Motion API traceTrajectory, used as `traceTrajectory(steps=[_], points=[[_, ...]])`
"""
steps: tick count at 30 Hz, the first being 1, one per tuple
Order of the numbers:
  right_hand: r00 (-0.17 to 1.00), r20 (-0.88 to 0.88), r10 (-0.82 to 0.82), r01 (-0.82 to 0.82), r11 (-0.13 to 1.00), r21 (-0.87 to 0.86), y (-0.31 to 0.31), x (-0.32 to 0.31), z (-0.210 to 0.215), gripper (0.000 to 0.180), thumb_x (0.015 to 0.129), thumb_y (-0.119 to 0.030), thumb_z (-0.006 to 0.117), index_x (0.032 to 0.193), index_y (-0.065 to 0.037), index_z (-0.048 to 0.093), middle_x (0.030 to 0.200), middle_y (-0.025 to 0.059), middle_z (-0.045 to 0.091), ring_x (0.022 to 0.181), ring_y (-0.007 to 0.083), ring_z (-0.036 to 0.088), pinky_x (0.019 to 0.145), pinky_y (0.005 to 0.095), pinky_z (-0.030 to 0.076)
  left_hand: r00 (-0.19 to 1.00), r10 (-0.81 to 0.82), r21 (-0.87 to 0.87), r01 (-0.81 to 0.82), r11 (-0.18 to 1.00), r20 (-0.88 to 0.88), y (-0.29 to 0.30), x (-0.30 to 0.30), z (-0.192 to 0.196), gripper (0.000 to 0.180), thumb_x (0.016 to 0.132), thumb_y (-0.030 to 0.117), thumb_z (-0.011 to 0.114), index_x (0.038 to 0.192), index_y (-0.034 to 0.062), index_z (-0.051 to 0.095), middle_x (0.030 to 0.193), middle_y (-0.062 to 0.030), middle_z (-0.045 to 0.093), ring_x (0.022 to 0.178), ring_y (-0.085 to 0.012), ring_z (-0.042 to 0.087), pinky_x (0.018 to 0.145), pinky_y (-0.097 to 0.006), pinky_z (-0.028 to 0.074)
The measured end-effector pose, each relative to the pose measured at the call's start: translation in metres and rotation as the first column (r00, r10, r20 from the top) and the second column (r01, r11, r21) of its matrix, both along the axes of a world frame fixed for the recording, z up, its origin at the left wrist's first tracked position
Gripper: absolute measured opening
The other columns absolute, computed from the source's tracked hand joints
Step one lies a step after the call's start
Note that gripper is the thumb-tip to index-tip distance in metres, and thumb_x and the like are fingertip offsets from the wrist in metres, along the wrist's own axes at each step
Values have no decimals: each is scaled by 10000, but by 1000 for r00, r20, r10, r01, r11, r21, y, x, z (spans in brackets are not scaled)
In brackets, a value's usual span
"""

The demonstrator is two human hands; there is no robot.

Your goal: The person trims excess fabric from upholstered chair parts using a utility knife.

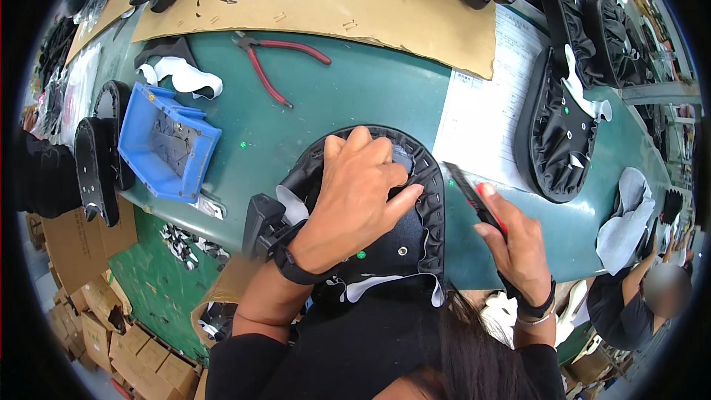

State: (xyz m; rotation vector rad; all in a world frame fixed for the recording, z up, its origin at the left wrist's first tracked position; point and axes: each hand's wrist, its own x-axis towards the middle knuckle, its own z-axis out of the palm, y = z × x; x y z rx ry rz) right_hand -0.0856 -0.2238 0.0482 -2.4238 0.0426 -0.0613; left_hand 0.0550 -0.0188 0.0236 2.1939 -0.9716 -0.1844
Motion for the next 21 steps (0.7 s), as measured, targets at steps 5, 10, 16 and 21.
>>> traceTrajectory(steps=[5, 10, 16, 21], points=[[952, -261, 156, -210, 959, -190, 9, 28, 6, 612, 850, -142, 683, 1409, -235, 453, 681, 113, 484, 535, 330, 530, 491, 445, 428, 1000, 9, -44, -10, 999, -21, -1, 4, -4, 264, 707, 186, 753, 588, 54, 558, 642, -40, 417, 706, -217, 418, 701, -363, 277], [968, -248, 25, -45, 996, -77, 25, -22, -6, 629, 823, -137, 715, 1398, -133, 460, 710, 134, 529, 538, 353, 545, 482, 452, 429, 757, -229, -716, -408, 566, -612, 15, 38, -8, 324, 713, 107, 674, 612, 65, 368, 668, -3, 345, 706, -168, 359, 712, -340, 346], [962, -262, -72, 49, 994, -93, 40, -55, 8, 570, 811, -99, 712, 1348, -113, 521, 730, 144, 551, 575, 341, 573, 506, 426, 447, 780, -350, -747, -214, 629, -518, 17, 31, 9, 181, 750, 112, 627, 652, 74, 479, 942, -38, 568, 836, -175, 470, 726, -355, 470], [938, -347, -15, -51, 983, -179, 28, -29, 21, 500, 830, -102, 674, 1313, -180, 567, 712, 132, 530, 552, 335, 566, 492, 419, 442, 992, -126, 267, 125, 956, -12, 9, -20, 25, 189, 742, 196, 743, 760, 83, 593, 741, -40, 534, 698, -238, 507, 618, -355, 405]])
